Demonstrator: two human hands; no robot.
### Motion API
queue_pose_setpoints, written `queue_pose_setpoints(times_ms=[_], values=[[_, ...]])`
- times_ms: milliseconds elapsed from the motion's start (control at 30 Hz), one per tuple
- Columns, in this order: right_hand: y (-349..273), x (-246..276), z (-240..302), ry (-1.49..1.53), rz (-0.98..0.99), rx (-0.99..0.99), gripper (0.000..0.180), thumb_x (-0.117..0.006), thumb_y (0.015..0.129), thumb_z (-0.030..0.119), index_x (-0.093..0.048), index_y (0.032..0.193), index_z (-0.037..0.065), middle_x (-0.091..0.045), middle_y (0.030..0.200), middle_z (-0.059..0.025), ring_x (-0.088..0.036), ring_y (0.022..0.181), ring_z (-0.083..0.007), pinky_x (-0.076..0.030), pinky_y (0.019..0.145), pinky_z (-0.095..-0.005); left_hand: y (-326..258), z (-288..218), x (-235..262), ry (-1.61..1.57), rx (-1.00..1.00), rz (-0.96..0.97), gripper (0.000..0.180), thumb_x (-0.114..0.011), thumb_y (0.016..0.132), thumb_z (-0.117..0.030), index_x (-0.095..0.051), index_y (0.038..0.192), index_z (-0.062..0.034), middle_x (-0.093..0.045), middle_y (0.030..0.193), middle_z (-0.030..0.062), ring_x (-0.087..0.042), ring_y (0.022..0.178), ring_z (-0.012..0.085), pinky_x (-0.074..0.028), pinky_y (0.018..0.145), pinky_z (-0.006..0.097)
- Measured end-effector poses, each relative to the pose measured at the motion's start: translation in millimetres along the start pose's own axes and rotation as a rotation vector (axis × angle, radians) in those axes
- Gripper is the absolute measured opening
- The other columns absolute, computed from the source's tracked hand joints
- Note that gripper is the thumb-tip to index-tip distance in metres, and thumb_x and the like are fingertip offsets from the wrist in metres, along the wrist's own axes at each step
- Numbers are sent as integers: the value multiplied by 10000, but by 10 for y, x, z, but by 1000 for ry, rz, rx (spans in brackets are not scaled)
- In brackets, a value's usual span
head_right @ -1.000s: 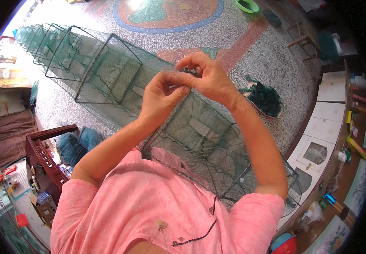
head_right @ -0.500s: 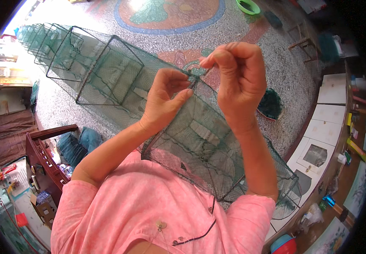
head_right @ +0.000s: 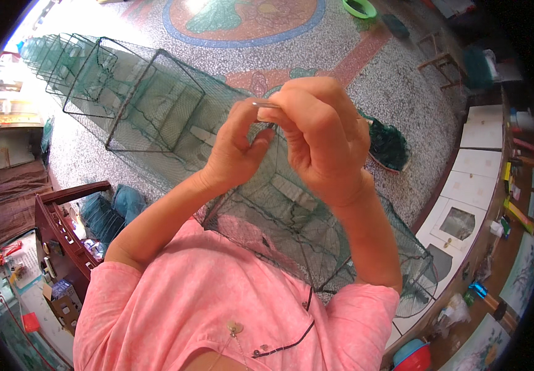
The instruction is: The person repairs a large green mesh fishing net by tying together sections of the netting with a dark tool or piece of cord.
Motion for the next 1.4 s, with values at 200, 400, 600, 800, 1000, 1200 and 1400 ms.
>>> queue_pose_setpoints(times_ms=[200,400,600,800,1000,1200,1400], values=[[-55,-38,-270,189,-217,-192,117,-612,858,-19,-544,947,15,-604,851,-79,-606,715,-181,-504,615,-275,-6,52,-20,-30,39,-6,420,-526,692,140,-553,1055,-67,-578,996,72,-499,881,274,-431,803,362],[114,-231,-131,443,-200,-238,197,-628,776,-47,-566,942,40,-600,807,-58,-603,704,-175,-517,609,-288,-31,45,-13,-27,43,-29,416,-532,697,139,-518,1067,-52,-577,998,80,-498,868,264,-434,800,357],[199,-246,108,-138,61,216,107,-636,844,8,-566,924,22,-545,753,-88,-567,676,-232,-479,607,-297,-41,81,-24,-62,53,-16,403,-523,707,136,-504,1065,-46,-565,980,92,-503,865,266,-437,799,352],[192,-92,-30,-492,258,-234,116,-640,775,47,-585,858,106,-549,753,-70,-574,717,-274,-464,591,-351,-22,72,2,-13,24,-61,316,-532,712,132,-512,984,-27,-510,897,112,-536,801,265,-465,721,339],[-215,183,-171,-457,470,-645,61,-634,829,126,-607,858,80,-548,812,-80,-581,738,-305,-456,633,-391,-17,53,1,37,98,-53,237,-583,723,111,-527,906,-28,-504,870,96,-571,751,230,-477,666,313],[-293,135,-112,-639,583,-563,44,-638,807,133,-640,789,93,-558,835,-54,-575,827,-273,-475,669,-380,-46,108,17,8,142,-62,212,-624,729,87,-545,891,-25,-529,864,73,-588,742,184,-473,672,279],[-417,23,-208,-655,593,-476,30,-642,785,112,-628,782,86,-544,811,-49,-563,833,-263,-477,675,-380,-77,140,16,-64,178,-61,190,-634,757,83,-547,896,-11,-540,894,65,-596,802,155,-486,717,264]])
Point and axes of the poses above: each hand's wrist, its own y-axis towards the middle knuckle, its own x-axis out of the back of the hand, z = x × y, the point moved 6 cm from there along y, towards the middle knuckle
